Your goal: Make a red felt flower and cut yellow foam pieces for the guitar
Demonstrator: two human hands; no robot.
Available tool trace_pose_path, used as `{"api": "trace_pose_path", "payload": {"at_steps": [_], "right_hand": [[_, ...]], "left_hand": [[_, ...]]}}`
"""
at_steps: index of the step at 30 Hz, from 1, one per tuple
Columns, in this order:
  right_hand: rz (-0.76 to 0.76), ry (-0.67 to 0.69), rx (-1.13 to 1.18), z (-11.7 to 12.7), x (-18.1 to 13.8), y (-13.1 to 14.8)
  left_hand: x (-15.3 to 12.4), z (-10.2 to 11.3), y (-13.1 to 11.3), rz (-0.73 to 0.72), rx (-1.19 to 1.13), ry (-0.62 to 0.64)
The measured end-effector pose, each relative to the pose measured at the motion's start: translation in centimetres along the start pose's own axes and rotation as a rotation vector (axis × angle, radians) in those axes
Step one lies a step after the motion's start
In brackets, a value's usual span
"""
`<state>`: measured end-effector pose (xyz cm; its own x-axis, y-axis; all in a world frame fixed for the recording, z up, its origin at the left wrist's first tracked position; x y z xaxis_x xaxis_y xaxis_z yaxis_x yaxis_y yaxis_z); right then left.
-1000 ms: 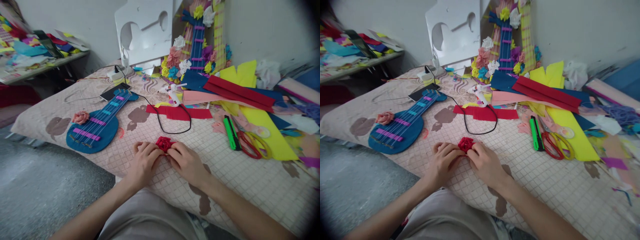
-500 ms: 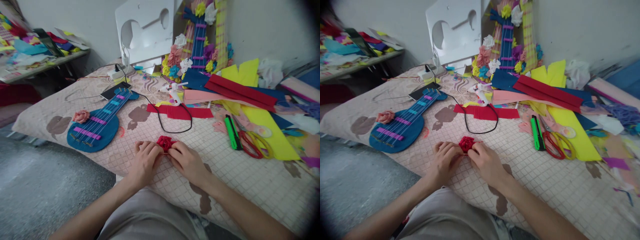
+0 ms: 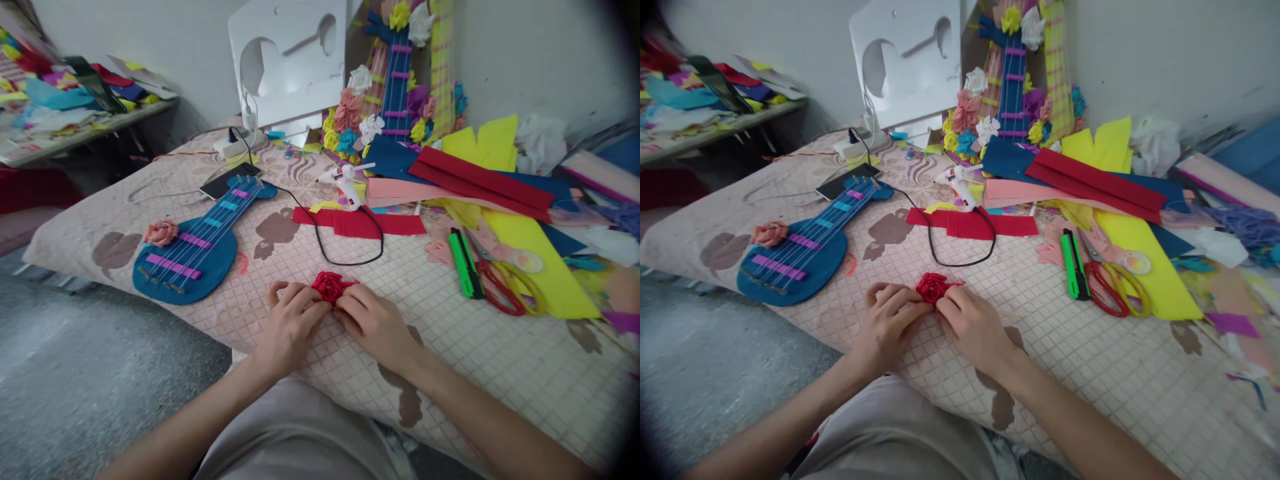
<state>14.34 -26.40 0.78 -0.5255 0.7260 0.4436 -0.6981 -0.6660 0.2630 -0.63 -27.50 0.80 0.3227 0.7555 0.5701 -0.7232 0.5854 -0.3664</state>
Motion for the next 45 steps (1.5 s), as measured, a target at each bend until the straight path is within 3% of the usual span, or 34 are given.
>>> {"api": "trace_pose_path", "payload": {"at_steps": [10, 17, 31, 38, 45], "right_hand": [[0.134, -0.022, -0.086, 0.12, 0.17, 0.58], [0.140, -0.023, -0.054, 0.21, 0.16, 0.58], [0.123, -0.064, -0.075, 0.01, -0.05, 0.40], [0.167, -0.049, -0.086, 0.19, 0.23, 0.78], [0.083, -0.083, -0.069, -0.13, -0.20, 0.32]], "left_hand": [[-0.08, -0.07, -0.15, 0.011, -0.027, -0.003], [-0.10, 0.10, 0.13, 0.055, -0.009, -0.098], [0.09, 0.30, -0.12, 0.040, -0.016, -0.046], [0.07, 0.12, -0.25, 0.010, 0.005, -0.111], [0.04, 0.15, -0.29, 0.014, 0.010, -0.071]]}}
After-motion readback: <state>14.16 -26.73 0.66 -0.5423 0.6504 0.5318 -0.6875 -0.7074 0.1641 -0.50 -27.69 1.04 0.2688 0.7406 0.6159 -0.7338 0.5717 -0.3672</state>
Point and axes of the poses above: each hand's wrist, its own x-axis towards the middle knuckle, its own z-axis out of the back of the hand, y = z × x, the point moved 4 cm from there along x, towards the middle knuckle, and after that the axes turned 6 degrees about -y, right-handed, at the moved point
